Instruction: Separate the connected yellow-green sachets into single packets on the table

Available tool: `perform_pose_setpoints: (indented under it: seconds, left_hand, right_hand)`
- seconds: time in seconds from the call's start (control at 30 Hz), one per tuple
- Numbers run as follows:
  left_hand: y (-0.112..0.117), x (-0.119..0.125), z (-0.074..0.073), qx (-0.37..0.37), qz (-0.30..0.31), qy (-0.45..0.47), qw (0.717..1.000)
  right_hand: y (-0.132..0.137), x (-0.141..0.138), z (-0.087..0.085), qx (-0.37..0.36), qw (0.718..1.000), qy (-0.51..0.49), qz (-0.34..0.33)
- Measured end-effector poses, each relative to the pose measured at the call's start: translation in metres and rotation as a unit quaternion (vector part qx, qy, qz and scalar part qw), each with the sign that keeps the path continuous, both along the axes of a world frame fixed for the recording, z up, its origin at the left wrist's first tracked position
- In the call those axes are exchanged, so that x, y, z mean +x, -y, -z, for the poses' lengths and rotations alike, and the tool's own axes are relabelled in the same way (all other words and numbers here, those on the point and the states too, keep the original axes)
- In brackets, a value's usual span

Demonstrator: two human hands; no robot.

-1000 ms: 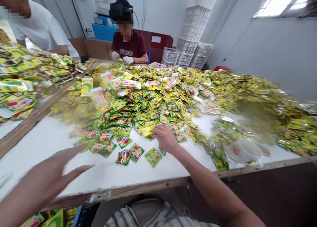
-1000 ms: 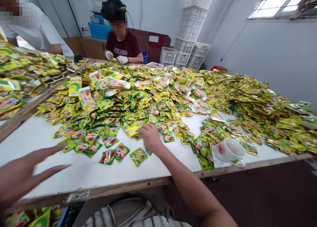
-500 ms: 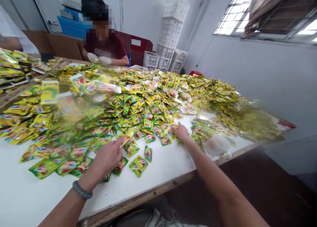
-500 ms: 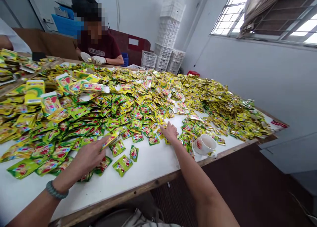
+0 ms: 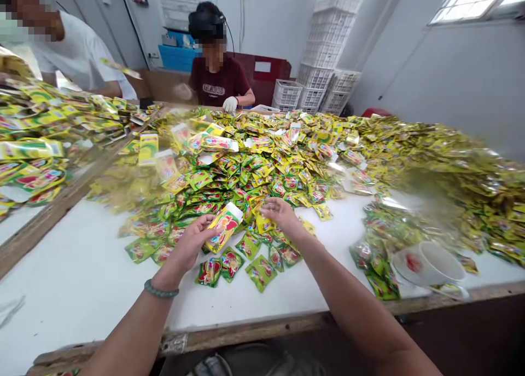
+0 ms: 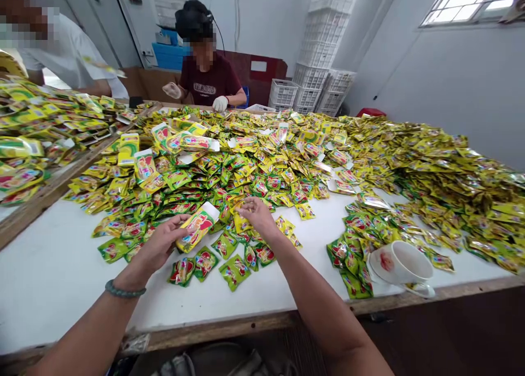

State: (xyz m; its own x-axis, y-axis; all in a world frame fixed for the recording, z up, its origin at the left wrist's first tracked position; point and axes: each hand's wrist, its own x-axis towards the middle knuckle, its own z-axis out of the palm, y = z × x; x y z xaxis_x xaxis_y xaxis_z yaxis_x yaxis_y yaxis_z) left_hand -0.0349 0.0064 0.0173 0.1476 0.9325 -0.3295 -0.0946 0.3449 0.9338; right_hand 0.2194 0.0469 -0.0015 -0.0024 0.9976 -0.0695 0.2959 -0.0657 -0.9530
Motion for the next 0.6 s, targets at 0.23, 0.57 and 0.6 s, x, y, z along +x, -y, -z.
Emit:
perform_pose_setpoints:
  seconds: [0.23,0.57,0.6]
  left_hand:
    - [-0.001,-0.001,-0.001,0.015,-0.009,0.019,1.000]
    - [0.005,0.007,0.006,0.036,0.096,-0.055,0.993]
    - [0.005,0.008,0.006,0.034,0.092,-0.054,0.994]
  right_hand:
    - [0.015,0.012,0.000,0.047,0.949,0.303,-0.068]
    - [0.023,-0.013,-0.025,0.068,0.996,-0.048,-0.033]
    - [0.021,-0.020,-0.024,0.069,0.994,-0.082,-0.017]
